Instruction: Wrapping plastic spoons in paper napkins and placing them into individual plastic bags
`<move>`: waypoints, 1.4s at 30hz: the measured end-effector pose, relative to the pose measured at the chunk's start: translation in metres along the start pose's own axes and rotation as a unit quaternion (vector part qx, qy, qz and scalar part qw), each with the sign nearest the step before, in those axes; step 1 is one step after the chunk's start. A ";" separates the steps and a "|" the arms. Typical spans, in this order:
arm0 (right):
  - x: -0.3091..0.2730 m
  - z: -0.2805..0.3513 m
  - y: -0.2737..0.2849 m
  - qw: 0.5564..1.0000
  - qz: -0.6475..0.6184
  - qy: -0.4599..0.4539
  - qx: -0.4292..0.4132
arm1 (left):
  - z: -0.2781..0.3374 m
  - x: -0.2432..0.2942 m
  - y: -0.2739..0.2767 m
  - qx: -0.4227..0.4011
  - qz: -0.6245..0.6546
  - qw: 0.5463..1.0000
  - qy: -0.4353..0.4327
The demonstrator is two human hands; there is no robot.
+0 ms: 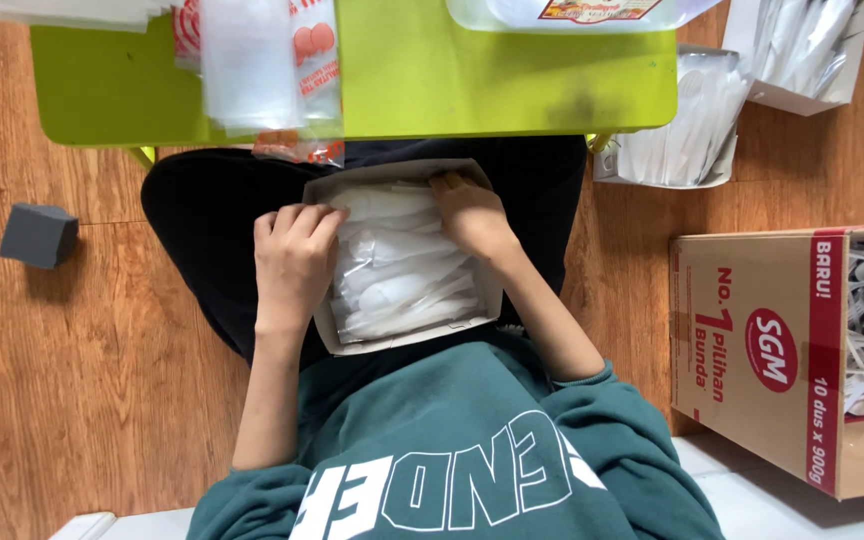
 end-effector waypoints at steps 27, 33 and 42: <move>0.085 0.120 0.252 0.775 0.019 0.176 0.606 | -0.090 0.023 0.096 0.100 0.049 0.992 -0.053; 0.110 -0.025 0.307 0.962 -0.177 0.020 0.207 | -0.219 0.081 0.104 0.185 0.073 0.971 -0.132; 0.197 -0.171 0.209 0.938 -0.327 0.030 -0.109 | -0.292 0.125 -0.051 0.091 -0.003 0.991 -0.099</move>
Point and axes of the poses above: each hand's wrist, its own z-axis away from the middle knuckle, its own y-axis out of the back of the hand, x = y × z, the point moved 10 cm from there along -z, towards the middle knuckle, and after that the axes turned 14 degrees about -z, right-handed, at the moved point
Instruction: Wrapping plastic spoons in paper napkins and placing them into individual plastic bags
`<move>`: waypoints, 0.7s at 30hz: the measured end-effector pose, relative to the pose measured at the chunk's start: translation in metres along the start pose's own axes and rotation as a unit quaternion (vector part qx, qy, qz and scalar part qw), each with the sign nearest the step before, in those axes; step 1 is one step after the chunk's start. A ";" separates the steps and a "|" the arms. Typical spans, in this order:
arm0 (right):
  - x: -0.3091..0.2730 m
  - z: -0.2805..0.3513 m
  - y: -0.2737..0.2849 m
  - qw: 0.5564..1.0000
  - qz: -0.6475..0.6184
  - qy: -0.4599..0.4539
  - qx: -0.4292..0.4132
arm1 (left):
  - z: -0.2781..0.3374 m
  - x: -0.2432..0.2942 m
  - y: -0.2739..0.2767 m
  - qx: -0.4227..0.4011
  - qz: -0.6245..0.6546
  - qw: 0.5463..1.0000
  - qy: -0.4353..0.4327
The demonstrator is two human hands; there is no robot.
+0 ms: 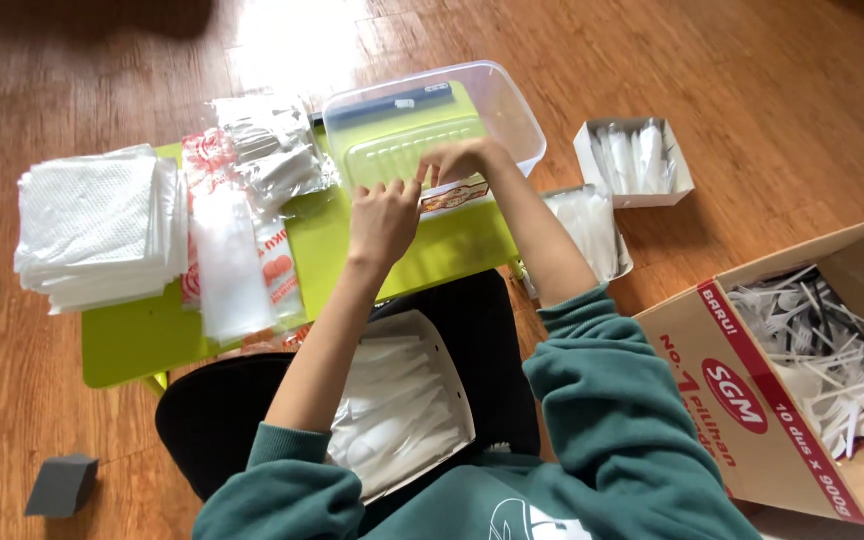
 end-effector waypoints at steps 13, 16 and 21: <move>0.009 -0.020 0.039 0.952 0.230 -0.004 0.199 | 0.004 -0.002 0.004 0.050 -0.009 0.998 0.030; -0.007 -0.005 0.031 0.932 0.286 -0.029 0.218 | 0.005 -0.003 0.008 0.058 -0.014 0.998 0.035; -0.036 0.035 0.006 0.950 0.250 -0.045 0.181 | 0.004 -0.005 0.010 0.059 0.010 0.997 0.043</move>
Point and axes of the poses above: each hand's wrist, its own z-axis away from the middle knuckle, its own y-axis out of the back of the hand, x = y × z, the point moved 10 cm from there along -z, towards the middle knuckle, and after that the axes turned 14 degrees about -z, right-handed, at the moved point
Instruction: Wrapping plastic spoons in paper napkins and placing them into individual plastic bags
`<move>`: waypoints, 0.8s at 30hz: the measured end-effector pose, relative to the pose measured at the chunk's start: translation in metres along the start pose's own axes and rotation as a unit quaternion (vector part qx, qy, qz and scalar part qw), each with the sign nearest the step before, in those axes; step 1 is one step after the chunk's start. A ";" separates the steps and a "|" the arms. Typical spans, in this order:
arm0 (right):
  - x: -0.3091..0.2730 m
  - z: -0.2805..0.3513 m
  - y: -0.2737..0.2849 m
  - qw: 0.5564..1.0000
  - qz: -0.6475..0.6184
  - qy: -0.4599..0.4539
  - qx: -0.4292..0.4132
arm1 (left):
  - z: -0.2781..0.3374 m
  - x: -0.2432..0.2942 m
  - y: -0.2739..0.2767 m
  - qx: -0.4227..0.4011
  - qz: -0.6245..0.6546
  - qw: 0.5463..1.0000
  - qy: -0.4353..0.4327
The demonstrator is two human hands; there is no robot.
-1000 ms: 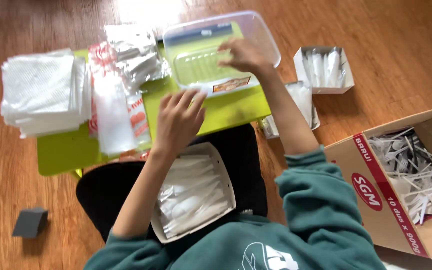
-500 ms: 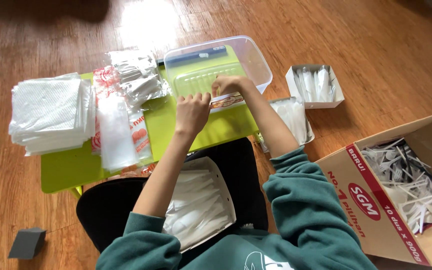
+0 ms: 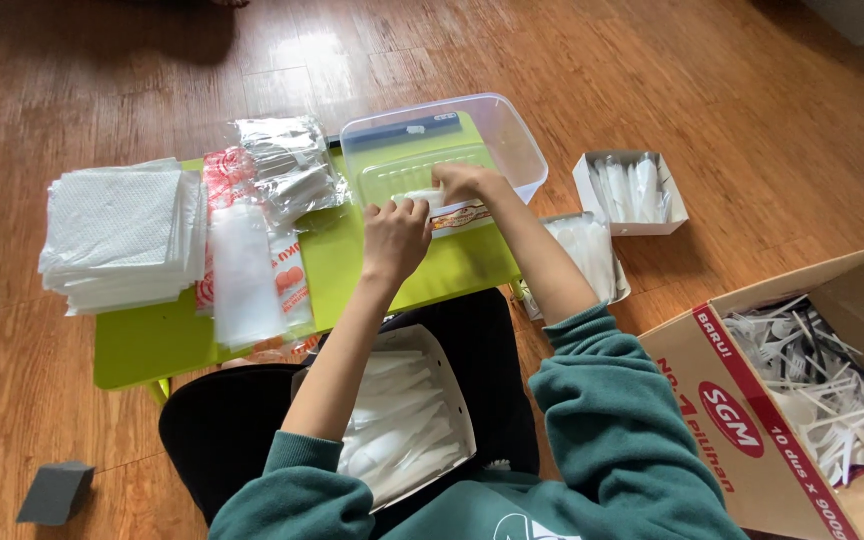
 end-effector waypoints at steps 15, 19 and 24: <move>-0.183 0.187 0.090 0.884 -0.144 0.409 0.174 | 0.024 -0.077 0.073 0.013 0.672 0.656 0.343; -0.236 0.223 0.042 0.873 -0.134 0.453 0.121 | 0.057 -0.085 0.108 0.058 0.742 0.551 0.379; -0.259 0.224 -0.006 0.867 -0.247 0.429 0.052 | 0.156 -0.115 0.067 0.152 0.738 0.465 0.464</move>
Point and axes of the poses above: each hand's wrist, its own z-axis away from the middle knuckle, its own y-axis out of the back of the hand, x = y × z, the point moved 10 cm from there along -z, towards the middle knuckle, and after that the axes turned 14 degrees about -z, right-handed, at the moved point
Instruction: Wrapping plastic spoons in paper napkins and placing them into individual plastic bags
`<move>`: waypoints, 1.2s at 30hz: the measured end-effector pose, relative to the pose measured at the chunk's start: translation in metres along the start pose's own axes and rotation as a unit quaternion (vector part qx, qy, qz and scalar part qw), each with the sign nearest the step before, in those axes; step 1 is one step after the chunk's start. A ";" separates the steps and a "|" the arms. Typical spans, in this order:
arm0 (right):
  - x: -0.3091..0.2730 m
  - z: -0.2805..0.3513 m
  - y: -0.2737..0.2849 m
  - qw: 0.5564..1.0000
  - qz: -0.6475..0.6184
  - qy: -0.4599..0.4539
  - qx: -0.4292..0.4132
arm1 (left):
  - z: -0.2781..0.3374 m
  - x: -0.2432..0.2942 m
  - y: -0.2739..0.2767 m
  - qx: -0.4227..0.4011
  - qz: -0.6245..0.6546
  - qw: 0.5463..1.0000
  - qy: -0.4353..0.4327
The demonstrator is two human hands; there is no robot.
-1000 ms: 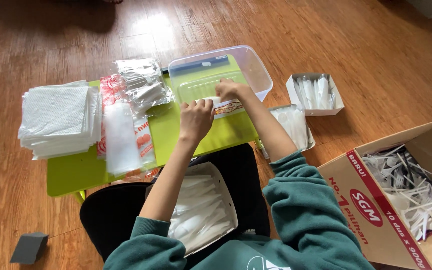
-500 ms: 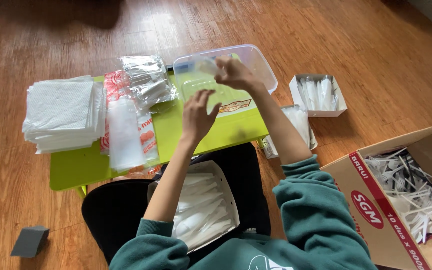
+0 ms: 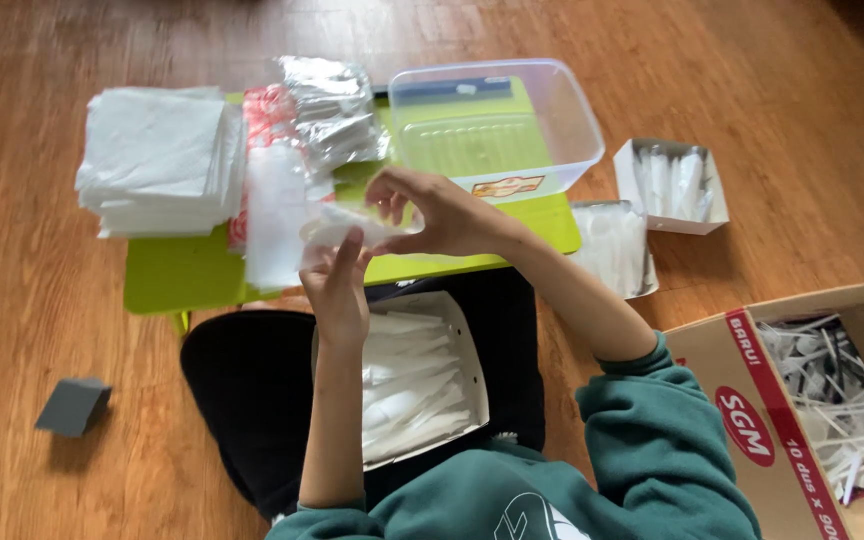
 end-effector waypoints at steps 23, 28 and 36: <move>0.179 -0.074 -0.073 0.695 0.673 0.155 0.200 | 0.026 -0.029 0.101 0.130 -0.011 0.986 0.105; 0.193 -0.100 -0.079 0.692 0.683 0.152 0.178 | 0.033 -0.005 0.091 0.128 -0.071 0.983 0.113; 0.147 -0.070 -0.071 0.721 0.624 0.201 0.225 | 0.031 0.001 0.090 0.077 -0.153 0.983 0.067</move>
Point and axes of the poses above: each hand's wrist, its own z-axis away from the middle knuckle, its own y-axis out of the back of the hand, x = y × z, the point moved 10 cm from there along -z, towards the middle knuckle, and after that the axes turned 14 degrees about -z, right-handed, at the moved point
